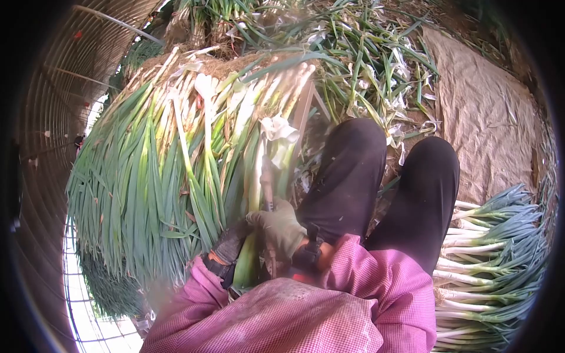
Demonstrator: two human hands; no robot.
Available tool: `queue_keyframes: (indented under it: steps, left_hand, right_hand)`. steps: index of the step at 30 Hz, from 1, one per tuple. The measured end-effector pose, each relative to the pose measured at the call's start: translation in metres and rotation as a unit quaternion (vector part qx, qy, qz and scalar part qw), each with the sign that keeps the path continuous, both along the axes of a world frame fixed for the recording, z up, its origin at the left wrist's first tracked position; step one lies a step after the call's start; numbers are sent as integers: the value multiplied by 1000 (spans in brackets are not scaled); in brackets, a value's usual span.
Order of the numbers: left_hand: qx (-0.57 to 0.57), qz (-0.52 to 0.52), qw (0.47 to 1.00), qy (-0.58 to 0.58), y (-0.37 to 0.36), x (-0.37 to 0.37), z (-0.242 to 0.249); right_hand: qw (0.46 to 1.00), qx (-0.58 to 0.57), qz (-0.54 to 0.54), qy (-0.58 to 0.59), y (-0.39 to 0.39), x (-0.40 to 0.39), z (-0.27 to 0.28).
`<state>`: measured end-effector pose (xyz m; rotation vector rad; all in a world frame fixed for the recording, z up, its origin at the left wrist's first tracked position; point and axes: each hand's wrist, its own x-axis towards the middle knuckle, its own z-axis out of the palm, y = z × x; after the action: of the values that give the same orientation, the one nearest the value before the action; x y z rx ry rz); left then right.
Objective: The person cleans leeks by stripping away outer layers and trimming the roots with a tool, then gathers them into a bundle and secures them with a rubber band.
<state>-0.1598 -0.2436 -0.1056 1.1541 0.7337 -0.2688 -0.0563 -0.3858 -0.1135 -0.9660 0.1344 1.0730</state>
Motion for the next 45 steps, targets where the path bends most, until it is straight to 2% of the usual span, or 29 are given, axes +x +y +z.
queue_keyframes:
  steps: [3, 4, 5, 6, 7, 8, 10, 13, 16, 17, 18, 20, 22, 23, 25, 27, 29, 31, 33, 34, 35, 36, 38, 40, 41, 43, 44, 45]
  left_hand:
    - [6, 96, 994, 44, 4, -24, -42]
    - [50, 75, 995, 41, 11, -35, -60]
    - [142, 0, 990, 21, 16, -46, -75]
    - [294, -110, 949, -6, 24, -55, -91]
    - [429, -183, 884, -35, 26, -63, -100]
    - [490, -209, 845, -48, 22, -65, -95]
    - [537, -205, 815, -71, 11, -63, -77]
    - [627, -210, 740, -127, 16, -66, -91]
    - [609, -225, 753, -107, 14, -61, -84]
    - [584, -235, 773, -78, -10, -40, -34]
    - [559, -245, 790, -50, -23, -28, -5]
    - [485, -205, 850, 24, -7, -35, -29]
    - [403, -160, 900, 26, 2, -44, -35]
    - [361, -137, 922, -11, -9, -38, -8]
    - [338, -126, 933, 8, -16, -30, 29]
    - [377, -151, 906, 117, 9, -29, 59]
    - [475, -127, 870, 32, 45, -18, 85]
    - [531, -84, 842, 45, 107, -10, 100]
    - [541, -38, 839, 33, 161, 10, 127]
    - [567, -66, 821, 4, 212, 12, 129]
    - [592, -94, 800, -26, 258, 16, 123]
    - [705, -139, 695, 31, 283, 22, 117]
    - [866, -214, 429, 141, 299, 38, 115]
    - [913, -111, 325, 221, 256, 76, 87]
    - [964, -135, 205, 103, 230, 87, 67]
    - [940, -189, 281, -53, 151, 115, 33]
    - [914, -223, 315, -123, 111, 130, 16]
    - [900, -193, 364, -145, 78, 137, -14]
  right_hand:
    - [1000, 10, 17, 6, 5, -3, -10]
    - [1000, 14, 24, 10, 8, -3, -14]
    - [1000, 4, -1, 22, 9, -2, -14]
    - [999, -5, -26, 34, 10, 0, -13]
    - [997, -15, -51, 49, 12, -1, -13]
    - [998, -23, -45, 40, 8, -1, -5]
    - [999, -41, -30, 19, -3, -1, 11]
    - [1000, -13, -9, -2, 1, -13, 2]
    - [996, -17, -37, 78, -6, -7, 12]
    - [997, -16, -40, 68, -6, -8, 9]
    - [997, -13, -42, 58, -4, -10, 5]
    - [998, -16, -31, 53, -3, -8, 4]
    - [997, -32, -3, 63, -6, -2, 11]
    - [996, -21, -13, 82, -8, 0, 14]
    - [992, 2, -31, 121, -11, 3, 19]
    - [996, 1, -41, 83, -9, 1, 12]
    - [997, -6, -52, 58, -6, -3, 6]
    - [996, -19, -69, 45, -5, -5, 2]
    - [994, 4, -94, 48, -1, -8, -5]
    - [993, 15, -107, 50, -1, -8, -6]
    - [997, 4, -66, 39, -1, -6, -6]
    - [999, -8, -22, 28, -1, -4, -7]
    - [999, -18, 29, 8, 0, -3, -7]
    - [999, -19, 37, -7, 0, -2, -6]
    - [1000, -26, 15, 9, 0, 0, -5]
    - [998, -41, -27, 40, -1, 5, -4]
    - [997, -5, -44, 63, -1, 5, 0]
    - [994, 32, -61, 85, -1, 5, 4]
